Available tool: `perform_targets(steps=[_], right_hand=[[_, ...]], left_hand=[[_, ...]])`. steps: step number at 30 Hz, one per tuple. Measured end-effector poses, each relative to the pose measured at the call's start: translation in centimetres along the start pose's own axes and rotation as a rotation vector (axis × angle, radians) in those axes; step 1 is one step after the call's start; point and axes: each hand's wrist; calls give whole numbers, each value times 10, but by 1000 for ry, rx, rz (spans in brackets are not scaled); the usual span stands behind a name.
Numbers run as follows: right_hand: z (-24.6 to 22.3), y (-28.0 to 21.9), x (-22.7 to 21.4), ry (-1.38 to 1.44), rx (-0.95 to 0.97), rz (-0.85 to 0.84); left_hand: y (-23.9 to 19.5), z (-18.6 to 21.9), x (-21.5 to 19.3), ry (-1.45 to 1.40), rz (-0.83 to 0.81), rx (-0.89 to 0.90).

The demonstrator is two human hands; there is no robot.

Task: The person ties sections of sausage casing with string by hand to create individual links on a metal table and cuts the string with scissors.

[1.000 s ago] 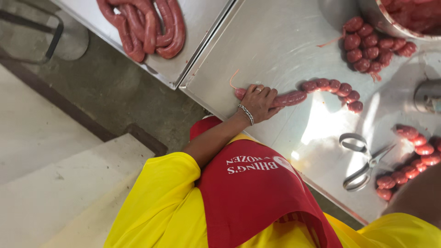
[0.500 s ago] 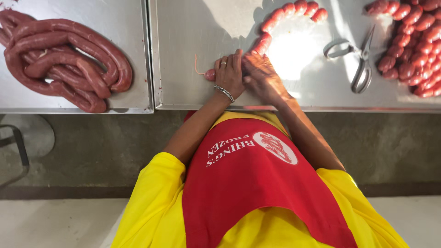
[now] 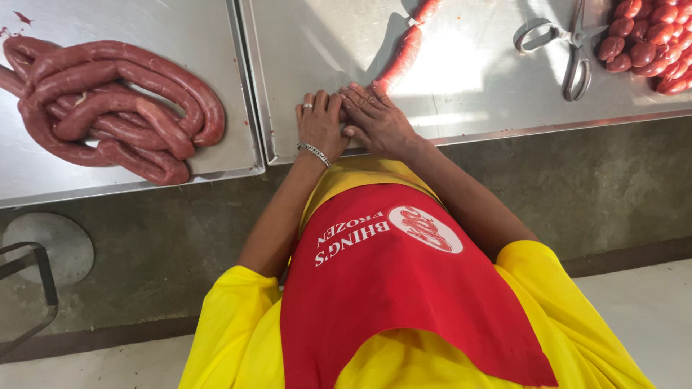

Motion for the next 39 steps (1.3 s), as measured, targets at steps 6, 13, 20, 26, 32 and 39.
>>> perform_targets(steps=[6, 13, 20, 26, 32, 39], right_hand=[[51, -13, -31, -327, 274, 130], [-25, 21, -21, 13, -125, 170], [-5, 35, -7, -104, -199, 12], [81, 8, -11, -435, -197, -43], [75, -33, -71, -348, -80, 55], [72, -90, -109, 412, 909, 540]], left_hand=[[-13, -16, 4, -37, 71, 95], [-25, -34, -1, -126, 10, 97], [-32, -49, -20, -156, -101, 86], [-44, -35, -37, -349, -13, -45], [-50, -34, -36, -177, 109, -232], [-7, 31, 15, 120, 205, -101]])
Point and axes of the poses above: each hand's wrist, its own y-axis towards the middle knuckle, its own x-axis out of the palm, z = x × y, and after that the axes turned 12 degrees about -x, right-handed
